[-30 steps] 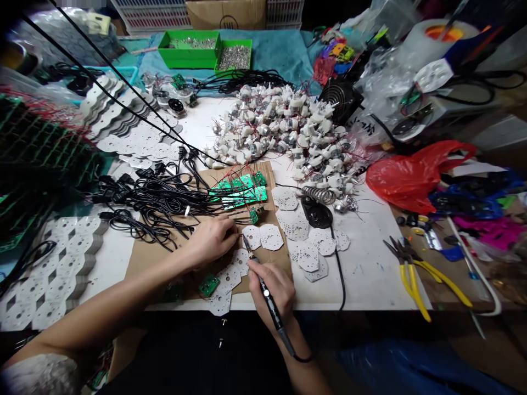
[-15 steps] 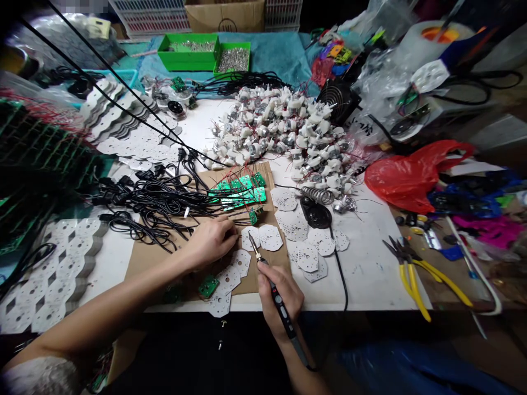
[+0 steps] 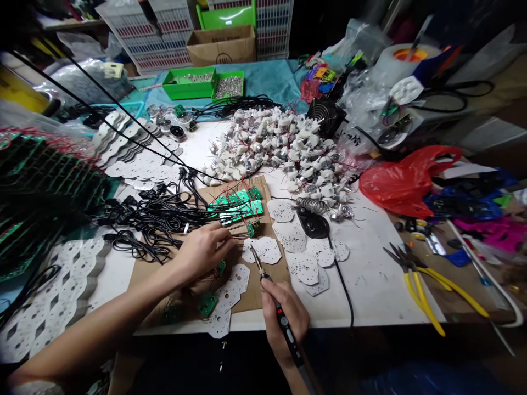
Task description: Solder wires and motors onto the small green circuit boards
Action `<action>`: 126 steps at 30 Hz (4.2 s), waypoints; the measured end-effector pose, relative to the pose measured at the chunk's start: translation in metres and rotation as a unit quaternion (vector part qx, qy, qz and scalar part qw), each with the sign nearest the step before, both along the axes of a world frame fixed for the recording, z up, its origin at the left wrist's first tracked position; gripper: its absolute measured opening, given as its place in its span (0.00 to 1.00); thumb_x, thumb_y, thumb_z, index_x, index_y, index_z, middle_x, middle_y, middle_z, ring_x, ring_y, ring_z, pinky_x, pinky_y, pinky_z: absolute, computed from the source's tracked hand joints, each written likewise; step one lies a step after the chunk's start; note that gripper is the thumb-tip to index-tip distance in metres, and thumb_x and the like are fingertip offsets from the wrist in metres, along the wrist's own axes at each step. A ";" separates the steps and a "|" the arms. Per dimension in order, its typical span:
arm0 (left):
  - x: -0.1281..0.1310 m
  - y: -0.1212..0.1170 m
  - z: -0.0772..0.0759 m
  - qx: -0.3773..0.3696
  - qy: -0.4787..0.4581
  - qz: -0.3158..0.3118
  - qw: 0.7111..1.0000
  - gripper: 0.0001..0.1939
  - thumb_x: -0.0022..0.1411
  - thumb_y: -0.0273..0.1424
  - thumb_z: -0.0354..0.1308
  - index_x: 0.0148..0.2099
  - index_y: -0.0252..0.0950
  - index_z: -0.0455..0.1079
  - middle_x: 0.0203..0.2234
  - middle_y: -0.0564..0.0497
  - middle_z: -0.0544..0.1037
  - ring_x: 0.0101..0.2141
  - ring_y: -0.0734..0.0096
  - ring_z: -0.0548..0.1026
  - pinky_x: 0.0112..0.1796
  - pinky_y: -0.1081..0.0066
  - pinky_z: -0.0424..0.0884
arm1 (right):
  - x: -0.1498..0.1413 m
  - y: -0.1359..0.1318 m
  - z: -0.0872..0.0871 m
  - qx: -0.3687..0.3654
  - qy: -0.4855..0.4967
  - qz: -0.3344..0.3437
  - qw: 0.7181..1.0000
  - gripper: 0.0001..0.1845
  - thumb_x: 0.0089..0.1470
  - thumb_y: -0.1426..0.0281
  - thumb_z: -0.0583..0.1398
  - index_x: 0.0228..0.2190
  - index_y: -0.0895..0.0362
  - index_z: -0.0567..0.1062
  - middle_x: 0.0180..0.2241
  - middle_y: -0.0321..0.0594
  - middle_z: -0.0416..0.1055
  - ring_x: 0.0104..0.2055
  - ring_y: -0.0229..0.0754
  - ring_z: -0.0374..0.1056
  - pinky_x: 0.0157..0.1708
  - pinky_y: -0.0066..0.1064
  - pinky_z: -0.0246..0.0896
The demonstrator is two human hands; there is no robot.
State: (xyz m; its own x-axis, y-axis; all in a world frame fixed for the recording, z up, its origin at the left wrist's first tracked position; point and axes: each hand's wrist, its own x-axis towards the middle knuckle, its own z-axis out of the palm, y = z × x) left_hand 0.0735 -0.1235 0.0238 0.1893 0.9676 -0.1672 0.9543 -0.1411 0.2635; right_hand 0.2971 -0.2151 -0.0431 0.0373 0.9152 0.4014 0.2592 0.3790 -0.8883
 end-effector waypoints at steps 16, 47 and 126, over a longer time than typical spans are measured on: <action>0.009 0.237 -0.003 0.062 -0.195 0.297 0.933 0.14 0.54 0.37 0.70 0.25 0.31 0.76 0.24 0.42 0.78 0.32 0.59 0.76 0.35 0.67 0.66 | -0.004 0.002 0.003 0.001 0.014 -0.023 1.000 0.15 0.66 0.78 0.59 0.48 0.52 0.80 0.36 0.39 0.78 0.34 0.41 0.77 0.33 0.29 0.75; -0.011 0.007 -0.014 -0.022 -0.133 -0.023 0.991 0.10 0.68 0.35 0.60 0.38 0.37 0.81 0.32 0.48 0.82 0.34 0.67 0.77 0.36 0.70 0.69 | -0.005 0.001 0.002 0.011 -0.010 -0.047 0.999 0.12 0.66 0.76 0.60 0.48 0.54 0.81 0.35 0.39 0.79 0.33 0.41 0.77 0.32 0.31 0.75; -0.006 0.034 -0.014 -0.082 -0.024 -0.201 0.976 0.10 0.65 0.27 0.55 0.35 0.32 0.78 0.34 0.45 0.79 0.32 0.67 0.76 0.33 0.70 0.65 | -0.010 0.010 0.006 -0.033 -0.037 0.021 0.999 0.13 0.65 0.77 0.61 0.47 0.53 0.81 0.38 0.40 0.81 0.37 0.42 0.78 0.40 0.32 0.76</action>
State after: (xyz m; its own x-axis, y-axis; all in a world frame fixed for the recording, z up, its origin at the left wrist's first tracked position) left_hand 0.0676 -0.0893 0.0095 0.5589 0.7749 -0.2951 0.8169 -0.4536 0.3562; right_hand 0.2871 -0.2048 -0.0369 -0.0290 0.9398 0.3406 0.3101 0.3324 -0.8907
